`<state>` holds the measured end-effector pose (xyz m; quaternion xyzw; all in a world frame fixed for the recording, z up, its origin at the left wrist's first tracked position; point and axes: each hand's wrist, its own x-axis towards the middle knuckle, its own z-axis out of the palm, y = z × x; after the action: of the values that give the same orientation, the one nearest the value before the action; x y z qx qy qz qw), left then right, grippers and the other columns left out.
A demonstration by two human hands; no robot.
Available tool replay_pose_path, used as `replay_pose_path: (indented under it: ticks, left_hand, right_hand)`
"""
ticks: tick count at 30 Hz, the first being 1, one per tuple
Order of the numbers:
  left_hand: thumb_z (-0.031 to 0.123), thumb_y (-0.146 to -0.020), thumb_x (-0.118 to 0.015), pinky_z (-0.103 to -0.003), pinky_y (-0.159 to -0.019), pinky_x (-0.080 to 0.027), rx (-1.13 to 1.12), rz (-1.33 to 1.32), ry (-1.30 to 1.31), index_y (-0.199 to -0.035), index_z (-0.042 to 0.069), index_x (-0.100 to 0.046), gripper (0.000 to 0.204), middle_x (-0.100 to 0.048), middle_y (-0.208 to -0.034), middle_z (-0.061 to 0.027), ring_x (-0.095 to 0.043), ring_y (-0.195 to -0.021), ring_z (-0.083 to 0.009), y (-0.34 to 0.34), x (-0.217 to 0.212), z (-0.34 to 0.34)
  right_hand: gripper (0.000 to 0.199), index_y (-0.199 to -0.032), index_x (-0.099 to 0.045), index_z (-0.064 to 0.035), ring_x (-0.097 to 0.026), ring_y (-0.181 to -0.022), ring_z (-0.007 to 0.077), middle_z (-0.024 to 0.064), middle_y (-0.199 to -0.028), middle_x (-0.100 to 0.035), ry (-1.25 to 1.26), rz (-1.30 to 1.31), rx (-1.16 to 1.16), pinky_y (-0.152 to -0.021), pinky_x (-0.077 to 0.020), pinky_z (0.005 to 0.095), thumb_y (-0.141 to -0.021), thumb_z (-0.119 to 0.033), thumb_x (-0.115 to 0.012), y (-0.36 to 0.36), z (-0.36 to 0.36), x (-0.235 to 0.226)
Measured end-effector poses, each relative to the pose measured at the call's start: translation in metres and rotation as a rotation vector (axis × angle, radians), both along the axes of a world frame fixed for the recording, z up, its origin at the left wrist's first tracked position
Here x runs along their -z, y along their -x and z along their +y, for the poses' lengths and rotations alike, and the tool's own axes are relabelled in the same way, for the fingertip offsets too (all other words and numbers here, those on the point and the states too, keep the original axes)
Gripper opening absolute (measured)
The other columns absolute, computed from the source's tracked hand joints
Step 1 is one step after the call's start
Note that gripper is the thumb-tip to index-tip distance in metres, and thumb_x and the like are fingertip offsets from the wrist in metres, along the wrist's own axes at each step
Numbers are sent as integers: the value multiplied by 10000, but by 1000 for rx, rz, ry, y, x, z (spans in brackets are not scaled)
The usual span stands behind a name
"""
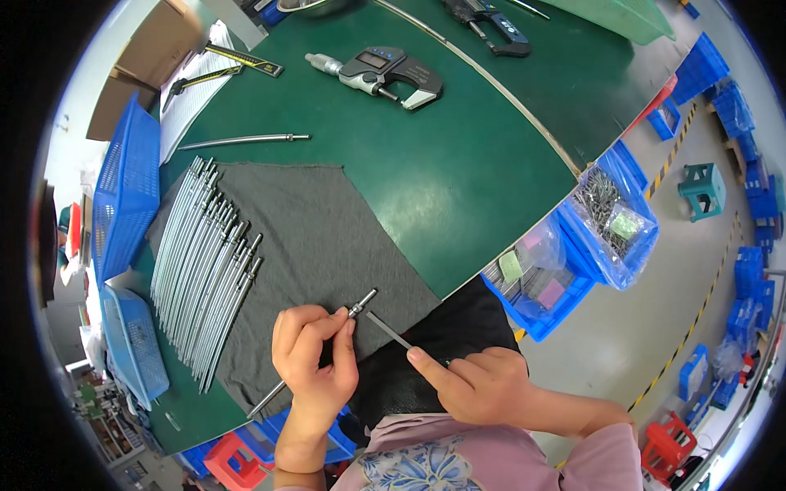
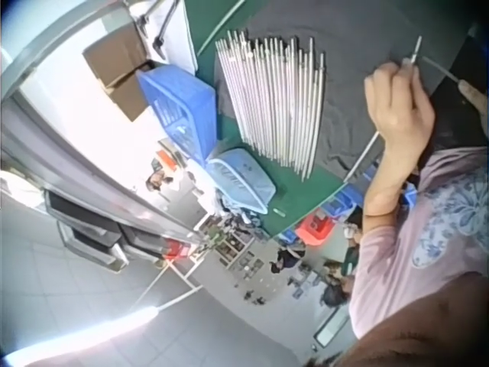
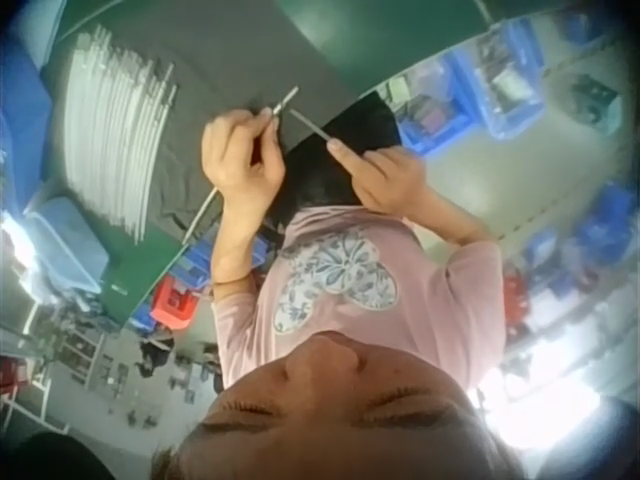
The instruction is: Manually filing the ends of thin metal rods to smooth them at an assembly workbench.
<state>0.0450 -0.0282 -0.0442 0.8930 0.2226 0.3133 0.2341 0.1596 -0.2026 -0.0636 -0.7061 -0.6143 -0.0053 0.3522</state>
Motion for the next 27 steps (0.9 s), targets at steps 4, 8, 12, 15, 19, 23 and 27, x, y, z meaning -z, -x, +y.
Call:
replay_pose_path:
  ticks: [4,8,12,15,19,23,27]
  left_hand:
    - [-58,-643,-729,-323,-513,-382,-5,0,-8,-799,23,-663,188,-565,-757,-66,-493,-608,-225,-1,1,0]
    - [-50,-645,-731,-322,-524,-392,-10,36,-31,-814,23,-665,196,-564,-773,-68,-502,-629,-227,2,-3,0]
    - [-26,-659,-735,-326,-543,-408,8,75,-57,-864,17,-674,218,-565,-797,-67,-513,-659,-230,3,-2,0]
    - [-13,-673,-729,-328,-552,-416,22,94,-69,-888,12,-679,223,-566,-801,-69,-516,-666,-231,3,-2,0]
    - [-12,-676,-724,-327,-566,-432,22,99,-73,-895,7,-680,224,-577,-818,-71,-525,-679,-232,5,-5,0]
    - [-14,-670,-712,-326,-585,-451,56,108,-87,-897,0,-679,229,-592,-847,-73,-538,-705,-234,3,-4,1]
    - [-23,-660,-699,-323,-597,-460,67,108,-66,-896,-7,-675,238,-596,-857,-75,-547,-713,-236,3,-5,3]
  right_hand:
    - [587,-1138,-667,-34,-316,-360,109,-41,-484,-321,-1,27,-9,-359,-227,271,-558,1,-578,-1,2,-2]
    - [573,-1131,-664,-14,-346,-357,115,-34,-475,-339,-26,70,-4,-360,-256,272,-567,13,-574,-2,13,-6]
    - [569,-1136,-663,-6,-367,-361,121,-29,-477,-338,-40,91,-2,-361,-280,275,-575,15,-570,-2,23,-7]
    - [579,-1143,-662,-10,-364,-363,121,-29,-483,-325,-22,65,2,-359,-279,277,-573,12,-569,-2,28,-6]
    - [579,-1143,-665,-20,-359,-367,118,-30,-498,-328,-9,24,-1,-358,-275,275,-572,4,-568,1,30,-7]
    - [541,-1131,-683,-58,-329,-376,98,-38,-517,-307,-9,-137,76,-367,-255,259,-598,-50,-589,7,38,-5]
    - [486,-1112,-702,-94,-318,-397,81,-48,-532,-287,22,-212,97,-386,-245,240,-634,-98,-609,6,47,-7]
